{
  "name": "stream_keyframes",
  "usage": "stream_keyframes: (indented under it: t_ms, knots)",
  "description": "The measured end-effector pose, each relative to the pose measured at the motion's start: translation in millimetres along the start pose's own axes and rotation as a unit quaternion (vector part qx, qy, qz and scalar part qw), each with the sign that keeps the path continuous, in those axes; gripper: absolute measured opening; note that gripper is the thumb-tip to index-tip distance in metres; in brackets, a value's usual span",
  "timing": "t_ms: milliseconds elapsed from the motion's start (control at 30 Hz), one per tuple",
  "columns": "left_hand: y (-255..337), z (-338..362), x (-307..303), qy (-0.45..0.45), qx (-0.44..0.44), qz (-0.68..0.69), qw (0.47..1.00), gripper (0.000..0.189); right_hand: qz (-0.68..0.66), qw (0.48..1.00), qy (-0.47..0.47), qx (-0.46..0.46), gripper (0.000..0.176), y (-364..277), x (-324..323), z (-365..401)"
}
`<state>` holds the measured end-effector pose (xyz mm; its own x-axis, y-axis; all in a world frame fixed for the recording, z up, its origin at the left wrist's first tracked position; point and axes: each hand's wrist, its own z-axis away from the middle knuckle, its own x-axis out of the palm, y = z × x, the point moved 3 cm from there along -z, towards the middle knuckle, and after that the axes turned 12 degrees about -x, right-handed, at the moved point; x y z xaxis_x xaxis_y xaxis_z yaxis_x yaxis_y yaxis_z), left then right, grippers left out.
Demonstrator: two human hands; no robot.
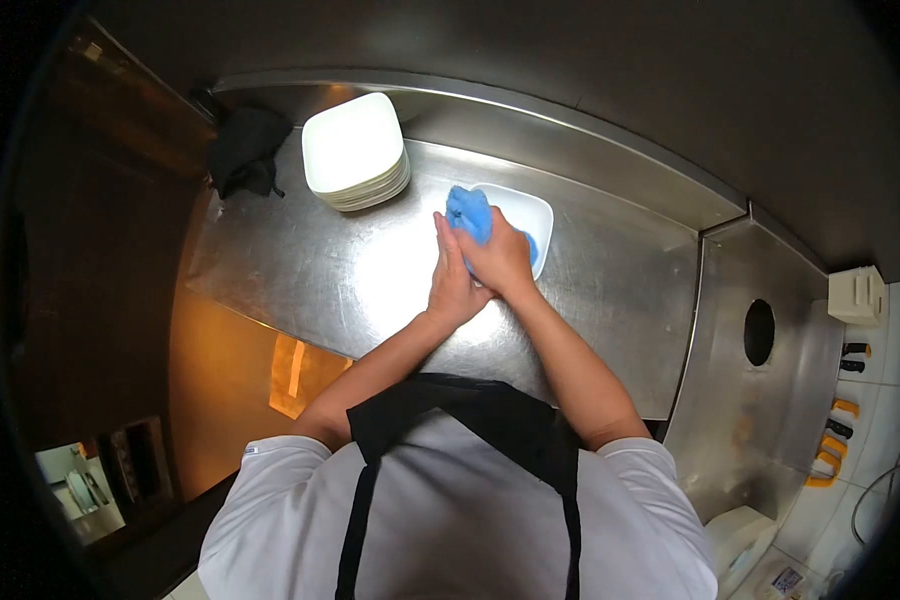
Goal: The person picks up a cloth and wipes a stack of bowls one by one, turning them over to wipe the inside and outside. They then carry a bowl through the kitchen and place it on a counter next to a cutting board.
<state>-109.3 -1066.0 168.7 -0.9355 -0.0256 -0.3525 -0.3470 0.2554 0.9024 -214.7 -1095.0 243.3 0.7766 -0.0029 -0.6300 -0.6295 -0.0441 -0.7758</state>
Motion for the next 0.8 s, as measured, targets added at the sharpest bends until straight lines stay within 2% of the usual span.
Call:
stream_keyframes:
  t_ms: [33,67,100,133,167,200,233,267,333,433,533,600,633,667,700,733,767,800]
  knots:
    - [1.7,-0.9,-1.2,-0.008,-0.001,-0.036,0.999,0.142,-0.193,0.981,-0.007,0.014,0.060,12.5,4.3,-10.0]
    - [3.9,0.5,-2.6,-0.017,-0.001,-0.072,0.997,0.143,-0.381,0.921,-0.008,0.077,0.060,27.6,3.6,-13.7]
    - [6.8,1.2,-4.8,-0.027,-0.001,-0.107,0.994,0.144,-0.553,0.822,-0.009,0.135,0.059,33.2,-0.4,-15.7]
    - [13.0,-0.5,-8.7,-0.038,-0.001,-0.149,0.988,0.143,-0.700,0.689,-0.011,0.185,0.059,38.2,-6.9,-16.8]
    - [18.4,-1.8,-13.6,-0.046,-0.003,-0.190,0.981,0.143,-0.717,0.684,0.039,0.133,0.060,47.7,-23.8,-19.6]
    - [25.6,-2.6,-21.0,-0.056,-0.008,-0.232,0.971,0.143,-0.711,0.691,0.085,0.093,0.062,43.9,-45.6,-16.5]
    - [33.8,-8.1,-28.3,-0.110,0.019,-0.298,0.948,0.132,-0.705,0.695,0.132,0.054,0.064,34.9,-70.2,-11.2]
    - [45.2,-13.0,-36.1,-0.149,0.071,-0.332,0.929,0.108,-0.678,0.714,0.170,0.046,0.065,37.0,-89.1,-6.3]
    - [54.7,-25.7,-40.0,-0.218,0.136,-0.398,0.881,0.086,-0.625,0.743,0.237,0.020,0.064,51.5,-113.6,2.6]
    - [38.8,-44.2,-26.1,-0.296,0.211,-0.447,0.817,0.069,-0.498,0.789,0.359,0.001,0.060,52.9,-135.2,17.1]
    - [32.1,-50.5,-14.9,-0.320,0.233,-0.500,0.770,0.055,-0.379,0.831,0.405,-0.041,0.056,50.2,-131.6,34.5]
    - [53.9,-52.9,-15.2,-0.332,0.075,-0.304,0.890,0.051,-0.302,0.851,0.422,-0.076,0.055,36.1,-116.7,50.5]
    - [69.6,-49.7,-16.6,-0.333,-0.011,-0.195,0.923,0.049,-0.180,0.908,0.353,-0.134,0.057,29.9,-97.6,60.3]
    - [84.1,-46.9,-16.2,-0.341,-0.052,-0.143,0.928,0.049,-0.052,0.943,0.272,-0.185,0.059,23.1,-75.8,66.3]
    - [82.2,-40.0,-12.6,-0.342,-0.045,-0.073,0.936,0.048,0.112,0.910,0.298,-0.265,0.056,-20.0,-75.8,70.3]
    - [76.6,-33.3,-9.7,-0.341,-0.036,-0.003,0.940,0.048,0.127,0.901,0.300,-0.287,0.052,-32.5,-80.7,66.0]
    - [73.4,-28.8,-11.7,-0.300,0.005,0.037,0.953,0.049,0.142,0.891,0.302,-0.308,0.048,-44.9,-85.5,61.9]
    - [93.6,-23.0,-16.2,-0.293,-0.066,0.094,0.949,0.045,0.004,0.919,0.283,-0.273,0.044,-23.7,-91.3,43.2]
